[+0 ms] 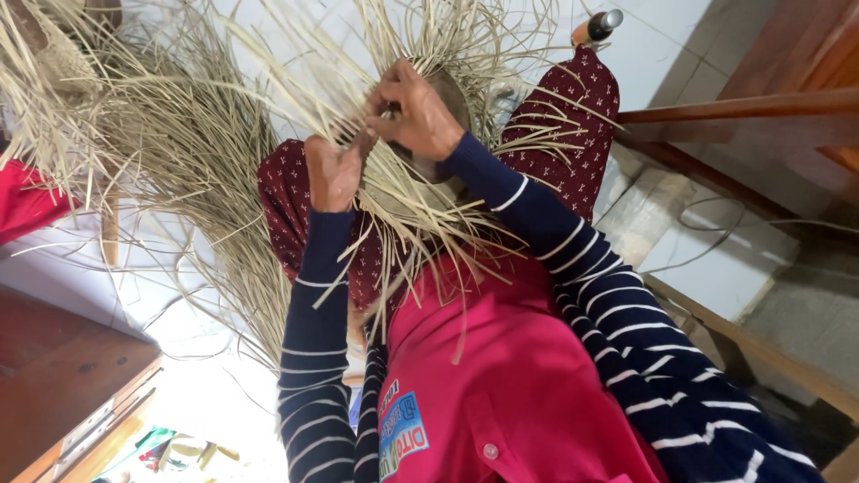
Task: The person weaves strands of straw around a hat form, pulling and intertwining the fibers by hand.
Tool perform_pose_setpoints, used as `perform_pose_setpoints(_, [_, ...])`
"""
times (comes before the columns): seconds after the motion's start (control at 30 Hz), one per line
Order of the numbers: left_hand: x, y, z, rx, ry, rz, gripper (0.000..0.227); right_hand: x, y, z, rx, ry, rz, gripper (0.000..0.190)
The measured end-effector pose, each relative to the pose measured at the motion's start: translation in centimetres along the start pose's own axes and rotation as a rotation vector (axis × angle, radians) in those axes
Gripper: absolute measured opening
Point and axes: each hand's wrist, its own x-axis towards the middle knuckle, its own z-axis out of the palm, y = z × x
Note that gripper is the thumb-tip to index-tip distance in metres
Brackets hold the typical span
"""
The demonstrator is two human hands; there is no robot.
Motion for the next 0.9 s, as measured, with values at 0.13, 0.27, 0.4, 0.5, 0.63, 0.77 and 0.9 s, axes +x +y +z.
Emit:
perform_pose_setpoints(0.13, [1.1,6.1,-1.0,-0.006,-0.174,-0.627,0.052,0.4,1.9,0.4,0.023,0.196,0.016,0.017])
perform_pose_setpoints(0.27, [2.4,11.3,-1.4,-0.138,-0.076,-0.983,0.110,-2.1,2.6,0.5,-0.008,0.284,-0.236,0.022])
perform_pose_setpoints(0.4, [0.2,1.2,-0.6,-0.282,-0.002,-0.595,0.023,-5.5,0.3,-0.3,0.042,0.224,-0.306,0.024])
perform_pose_setpoints(0.5, [-0.3,0.8,0.1,-0.204,0.005,-0.548,0.027,-5.8,-0.2,-0.4,-0.003,0.190,-0.418,0.017])
perform_pose_setpoints(0.63, [0.2,2.5,-0.3,-0.226,0.081,-0.571,0.027,-4.5,-2.6,1.8,0.048,0.220,-0.583,0.030])
perform_pose_setpoints(0.77, [1.2,4.9,-1.3,-0.251,0.187,-0.595,0.031,-5.8,-5.7,5.6,0.453,0.113,-0.629,0.044])
perform_pose_setpoints(0.9, [2.6,4.7,-2.0,-0.273,0.241,-0.611,0.036,-10.0,-1.5,5.5,0.509,0.064,-0.765,0.038])
